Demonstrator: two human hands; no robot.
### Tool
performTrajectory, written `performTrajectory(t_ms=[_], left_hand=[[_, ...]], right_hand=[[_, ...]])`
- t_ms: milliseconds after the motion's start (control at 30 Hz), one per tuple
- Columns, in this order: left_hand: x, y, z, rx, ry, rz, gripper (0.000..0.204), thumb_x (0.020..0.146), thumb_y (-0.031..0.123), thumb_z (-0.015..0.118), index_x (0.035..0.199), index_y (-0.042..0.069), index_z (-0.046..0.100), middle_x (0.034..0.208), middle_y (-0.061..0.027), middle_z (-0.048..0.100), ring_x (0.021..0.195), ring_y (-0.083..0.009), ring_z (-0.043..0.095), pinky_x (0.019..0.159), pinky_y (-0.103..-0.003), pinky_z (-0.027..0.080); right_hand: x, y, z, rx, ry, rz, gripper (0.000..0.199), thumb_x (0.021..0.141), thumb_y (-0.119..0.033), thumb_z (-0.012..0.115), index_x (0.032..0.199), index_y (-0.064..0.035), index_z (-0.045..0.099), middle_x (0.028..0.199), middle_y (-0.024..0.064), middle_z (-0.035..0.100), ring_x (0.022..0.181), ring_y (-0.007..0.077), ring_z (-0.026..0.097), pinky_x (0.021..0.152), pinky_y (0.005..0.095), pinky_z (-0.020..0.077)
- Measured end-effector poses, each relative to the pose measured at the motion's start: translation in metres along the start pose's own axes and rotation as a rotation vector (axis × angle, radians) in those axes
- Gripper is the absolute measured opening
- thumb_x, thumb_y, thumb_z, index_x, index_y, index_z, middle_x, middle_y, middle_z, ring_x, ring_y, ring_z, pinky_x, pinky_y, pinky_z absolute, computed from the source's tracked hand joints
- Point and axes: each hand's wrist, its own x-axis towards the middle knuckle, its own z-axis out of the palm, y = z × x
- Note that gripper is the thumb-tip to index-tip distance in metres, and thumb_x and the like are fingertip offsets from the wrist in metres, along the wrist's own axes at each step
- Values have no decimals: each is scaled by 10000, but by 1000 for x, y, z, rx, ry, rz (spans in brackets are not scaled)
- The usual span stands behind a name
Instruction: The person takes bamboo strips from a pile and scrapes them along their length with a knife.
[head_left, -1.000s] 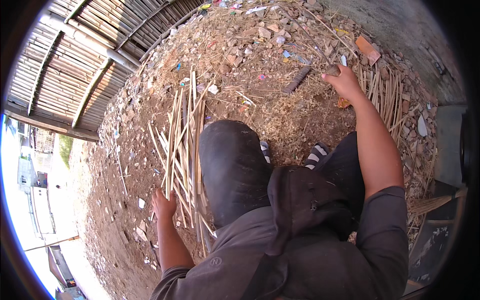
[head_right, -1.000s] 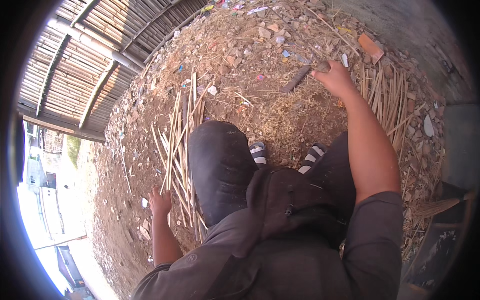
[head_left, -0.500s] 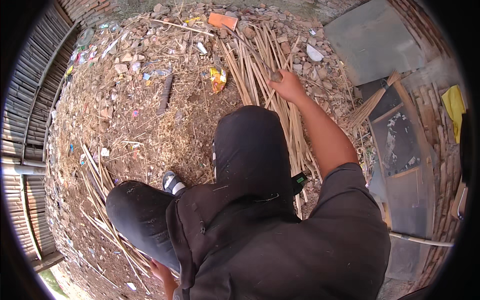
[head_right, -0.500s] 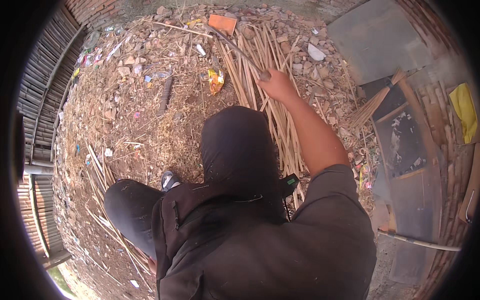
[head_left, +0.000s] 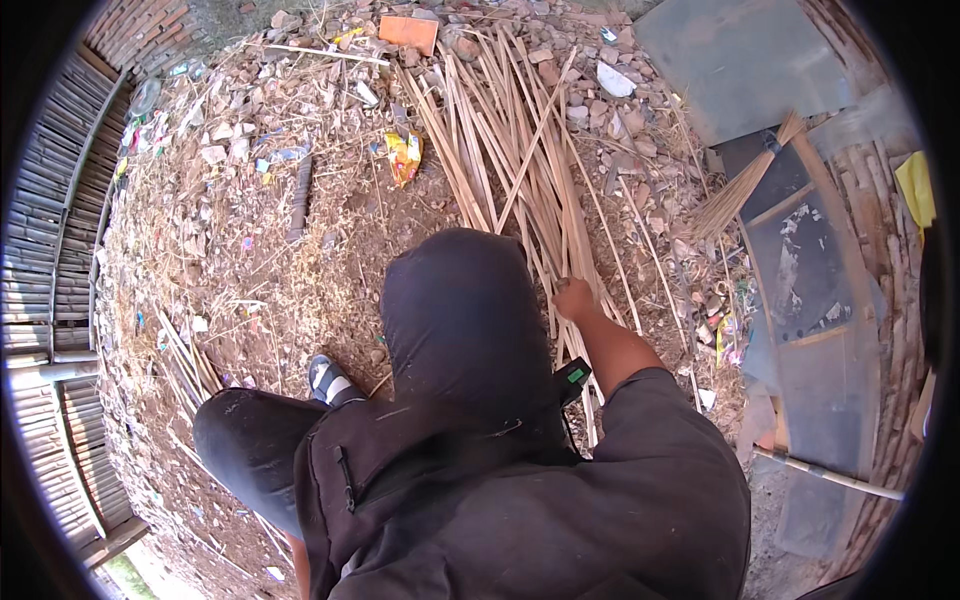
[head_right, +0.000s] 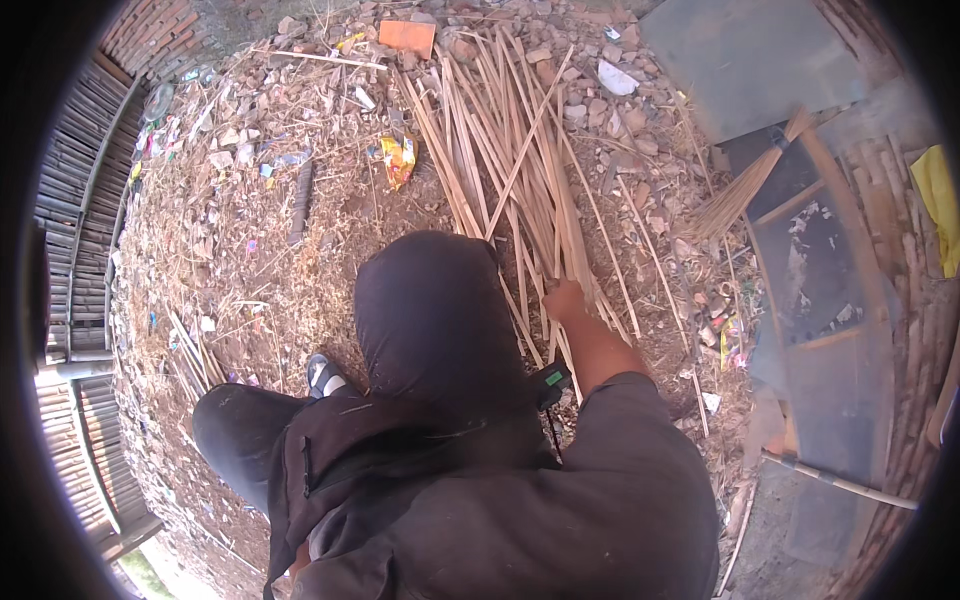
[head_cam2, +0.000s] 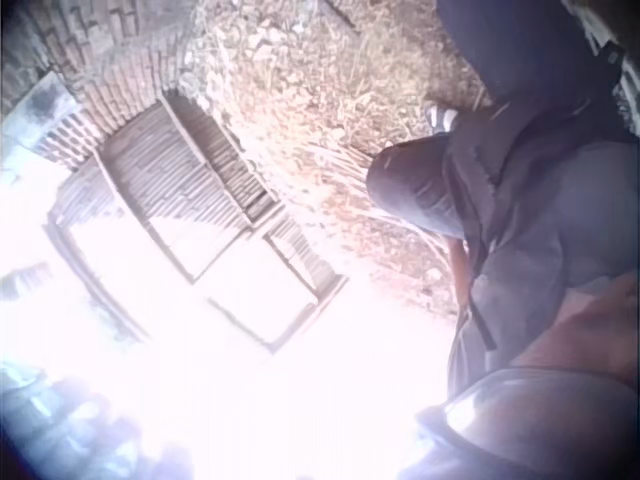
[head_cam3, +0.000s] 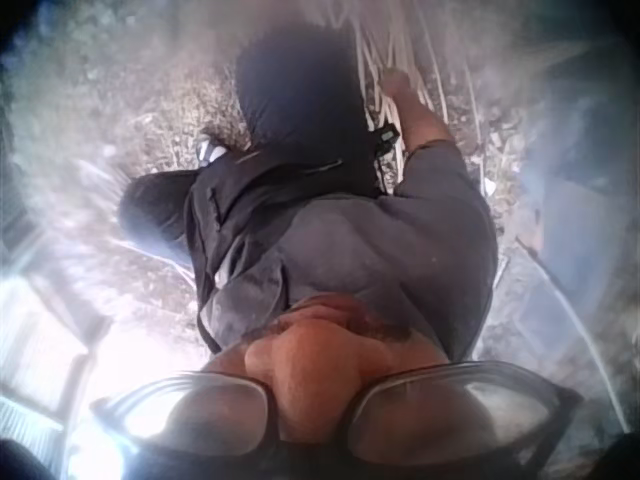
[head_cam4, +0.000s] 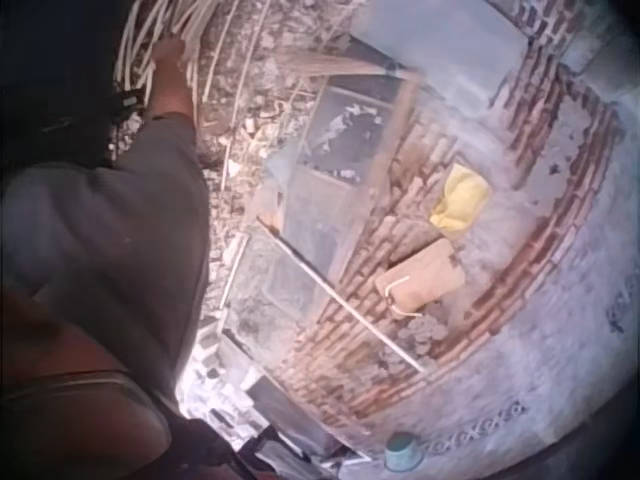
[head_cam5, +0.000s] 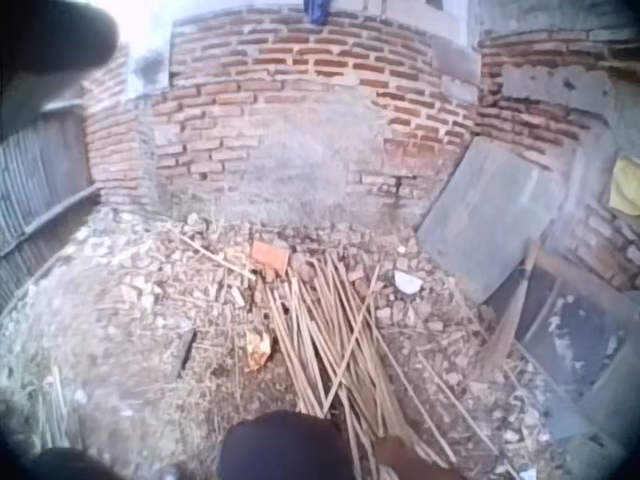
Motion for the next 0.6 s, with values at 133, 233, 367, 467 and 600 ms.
performTrajectory(t_ms=[133, 233, 367, 467, 600], left_hand=[[-11, 13, 5, -30, -14, -26, 530, 1036, 439, 472, 1311, -12, 526, 1261, -173, 614, 1090, -312, 612, 927, -424, 480], [-16, 22, 10, -44, -29, -37, 533, 1036, 442, 471, 1313, -10, 525, 1264, -170, 613, 1091, -311, 612, 929, -423, 480], [-20, 29, 10, -60, -38, -45, 536, 1036, 447, 469, 1315, -7, 523, 1268, -167, 612, 1091, -310, 612, 931, -422, 480], [-19, 34, 12, -74, -54, -47, 538, 1036, 451, 469, 1317, -5, 522, 1271, -164, 611, 1091, -309, 612, 932, -421, 480], [-17, 38, 16, -96, -82, -48, 542, 1035, 456, 467, 1320, -2, 520, 1275, -161, 609, 1092, -308, 612, 935, -419, 481]], right_hand=[[0, -4, 11, -18, 142, -42, 356, 729, -174, 686, 1041, -4, 665, 1032, 276, 675, 1026, 437, 638, 897, 492, 513], [4, 2, 13, 16, 143, -36, 336, 743, -165, 669, 1038, -5, 661, 1003, 280, 676, 1007, 442, 644, 880, 504, 514], [-4, -11, -1, 70, 120, 34, 339, 752, -166, 669, 1055, -15, 657, 977, 267, 681, 983, 439, 652, 875, 491, 521], [-10, 0, -19, 100, 94, -82, 336, 752, -177, 683, 1044, -14, 652, 951, 247, 687, 936, 419, 665, 844, 463, 528], [-14, 22, -31, 155, 87, -100, 346, 748, -194, 698, 1037, -12, 649, 933, 234, 686, 895, 395, 670, 815, 439, 526]])
